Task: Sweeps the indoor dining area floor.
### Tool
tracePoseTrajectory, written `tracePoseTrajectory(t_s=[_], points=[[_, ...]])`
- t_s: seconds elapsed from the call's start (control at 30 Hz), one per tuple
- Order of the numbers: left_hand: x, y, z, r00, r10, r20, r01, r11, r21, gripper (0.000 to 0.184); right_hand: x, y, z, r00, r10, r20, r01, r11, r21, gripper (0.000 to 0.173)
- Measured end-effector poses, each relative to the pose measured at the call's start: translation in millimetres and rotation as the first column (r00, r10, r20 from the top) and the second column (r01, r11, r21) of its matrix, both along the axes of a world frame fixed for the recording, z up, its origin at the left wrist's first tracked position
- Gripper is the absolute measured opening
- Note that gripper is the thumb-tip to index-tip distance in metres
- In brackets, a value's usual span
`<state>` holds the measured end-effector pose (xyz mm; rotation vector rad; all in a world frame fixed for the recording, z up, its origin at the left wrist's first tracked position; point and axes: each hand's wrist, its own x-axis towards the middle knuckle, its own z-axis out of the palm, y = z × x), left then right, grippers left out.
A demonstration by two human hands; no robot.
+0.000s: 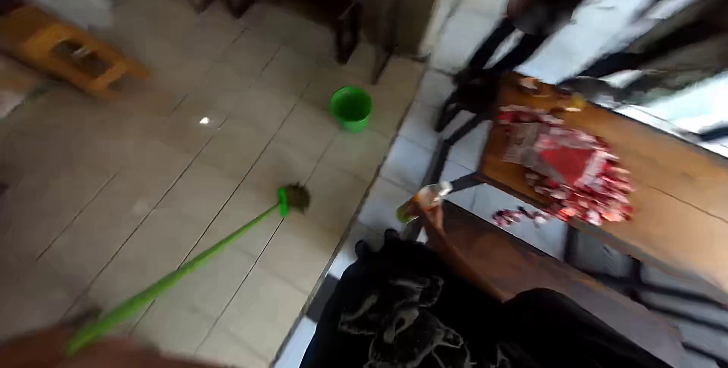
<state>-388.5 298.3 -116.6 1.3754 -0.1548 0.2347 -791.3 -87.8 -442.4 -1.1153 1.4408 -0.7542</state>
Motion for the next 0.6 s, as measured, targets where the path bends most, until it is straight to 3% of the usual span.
tracePoseTrajectory(t_s=[0.07, 0.13, 0.23, 0.47, 0.6], points=[[11.9, -35.5, -17.1, 0.972, 0.165, 0.166, -0.153, 0.985, -0.083, 0.029, 21.2, -15.3, -5.4, 0.999, -0.046, 0.026, 0.047, 0.999, -0.019, 0.067], [28.4, -58.7, -56.3, 0.970, 0.111, 0.218, -0.105, 0.994, -0.038, 0.023, 33.0, -30.9, -1.7, 0.990, -0.095, 0.101, 0.100, 0.994, -0.044, 0.066], [53.8, -92.4, -98.7, 0.963, 0.172, 0.207, -0.169, 0.985, -0.033, 0.022, 50.1, -59.4, 7.6, 0.982, -0.136, 0.129, 0.146, 0.987, -0.067, 0.066], [113.8, -143.3, -93.6, 0.939, 0.330, 0.100, -0.337, 0.939, 0.066, 0.022, 101.1, -138.1, 6.3, 0.977, -0.211, -0.043, 0.211, 0.977, 0.006, 0.066], [144.9, -160.3, -88.7, 0.914, 0.407, 0.012, -0.405, 0.905, 0.132, 0.022, 157.2, -197.8, 32.1, 0.982, -0.031, -0.188, 0.033, 0.999, 0.008, 0.078]])
